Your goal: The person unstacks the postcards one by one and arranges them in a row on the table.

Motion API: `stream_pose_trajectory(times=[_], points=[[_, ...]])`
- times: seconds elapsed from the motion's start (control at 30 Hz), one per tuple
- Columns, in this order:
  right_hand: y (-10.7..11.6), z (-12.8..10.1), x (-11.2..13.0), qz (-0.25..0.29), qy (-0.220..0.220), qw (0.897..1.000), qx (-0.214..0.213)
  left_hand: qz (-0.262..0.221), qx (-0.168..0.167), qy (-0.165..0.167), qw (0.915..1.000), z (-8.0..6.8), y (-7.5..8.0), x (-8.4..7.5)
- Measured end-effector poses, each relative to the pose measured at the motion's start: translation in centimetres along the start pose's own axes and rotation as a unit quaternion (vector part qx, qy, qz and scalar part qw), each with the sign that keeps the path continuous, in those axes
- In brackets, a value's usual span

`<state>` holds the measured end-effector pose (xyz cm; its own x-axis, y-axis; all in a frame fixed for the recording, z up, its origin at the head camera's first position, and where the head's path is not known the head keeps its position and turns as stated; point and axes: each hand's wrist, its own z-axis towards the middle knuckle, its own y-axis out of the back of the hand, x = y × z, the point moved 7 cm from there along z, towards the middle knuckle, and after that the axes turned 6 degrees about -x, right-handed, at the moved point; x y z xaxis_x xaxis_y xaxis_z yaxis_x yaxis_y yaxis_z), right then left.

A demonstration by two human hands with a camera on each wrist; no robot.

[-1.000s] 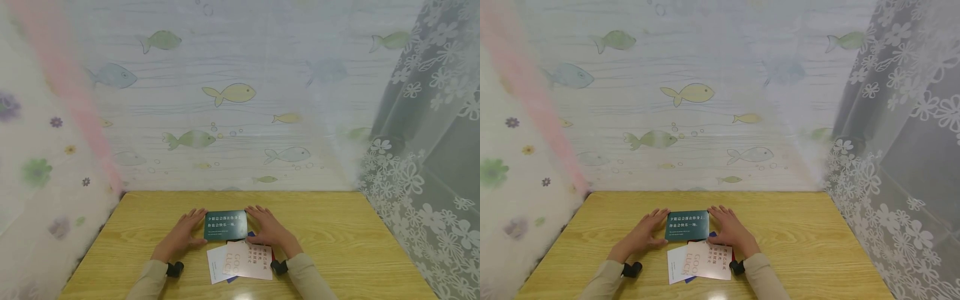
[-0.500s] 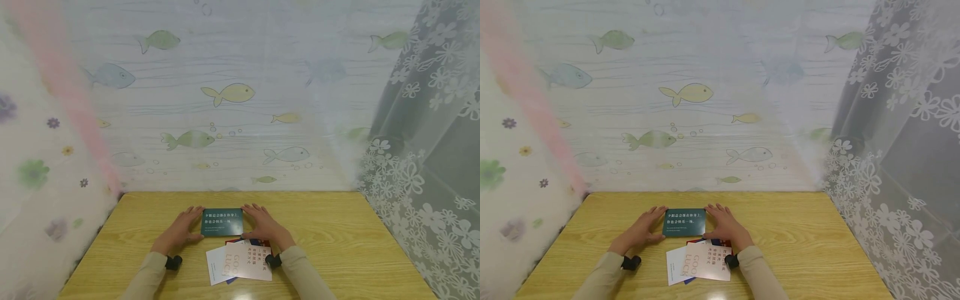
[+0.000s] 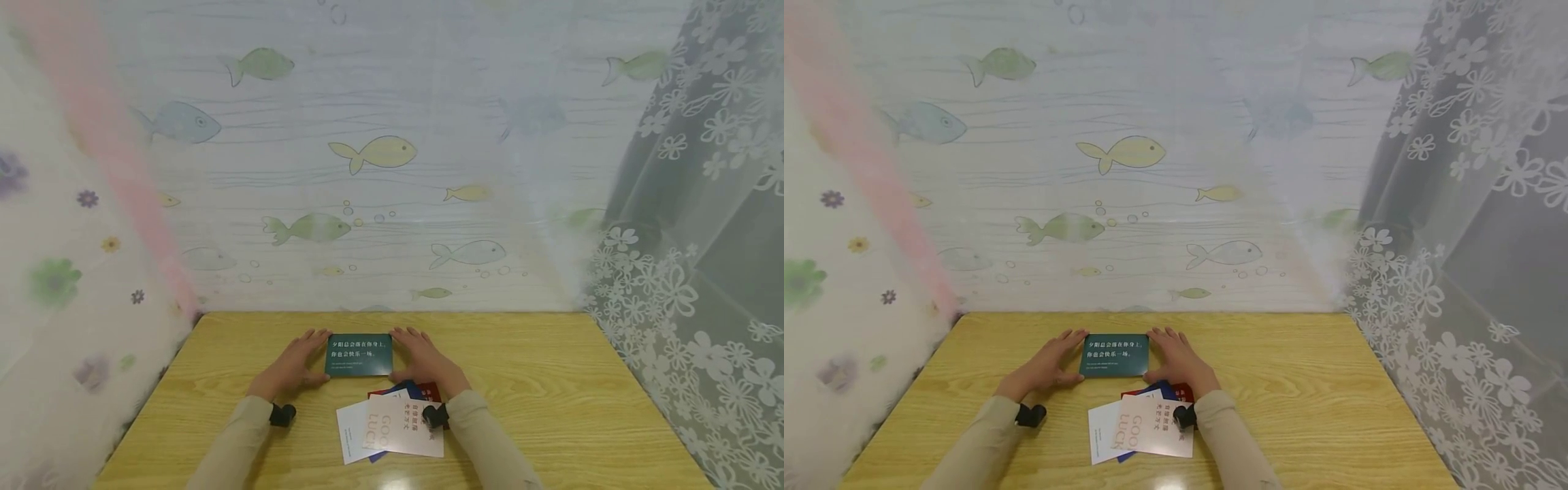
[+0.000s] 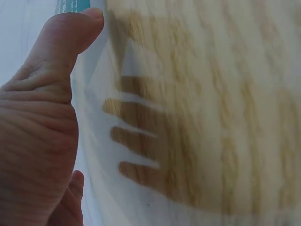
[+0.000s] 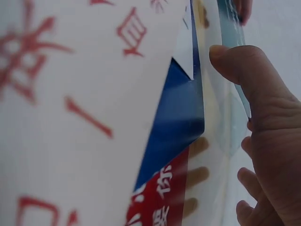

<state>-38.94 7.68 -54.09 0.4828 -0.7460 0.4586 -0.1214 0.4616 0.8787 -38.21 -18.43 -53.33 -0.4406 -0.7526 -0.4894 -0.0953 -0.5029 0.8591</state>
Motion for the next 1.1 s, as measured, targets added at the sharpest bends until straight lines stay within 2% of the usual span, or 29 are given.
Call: stream_pose_trajectory(times=[0.3, 0.53, 0.8, 1.1], points=[[-0.2, 0.7, -0.3, 0.014, -0.029, 0.999, 0.009, -0.009, 0.001, -0.001, 1.0000, 0.4, 0.1, 0.5], [0.1, 0.8, 0.5, 0.031, -0.024, 0.999, 0.013, -0.002, 0.008, -0.010, 0.9999, 0.6, 0.2, 0.8], [0.3, 1.3, 0.7, 0.021, -0.032, 0.999, 0.026, -0.015, 0.034, 0.027, 0.9990, 1.1, 0.2, 1.8], [0.4, 2.5, 0.9, 0.004, -0.018, 0.999, 0.042, -0.007, 0.033, 0.009, 0.9994, 1.9, 0.7, 1.8]])
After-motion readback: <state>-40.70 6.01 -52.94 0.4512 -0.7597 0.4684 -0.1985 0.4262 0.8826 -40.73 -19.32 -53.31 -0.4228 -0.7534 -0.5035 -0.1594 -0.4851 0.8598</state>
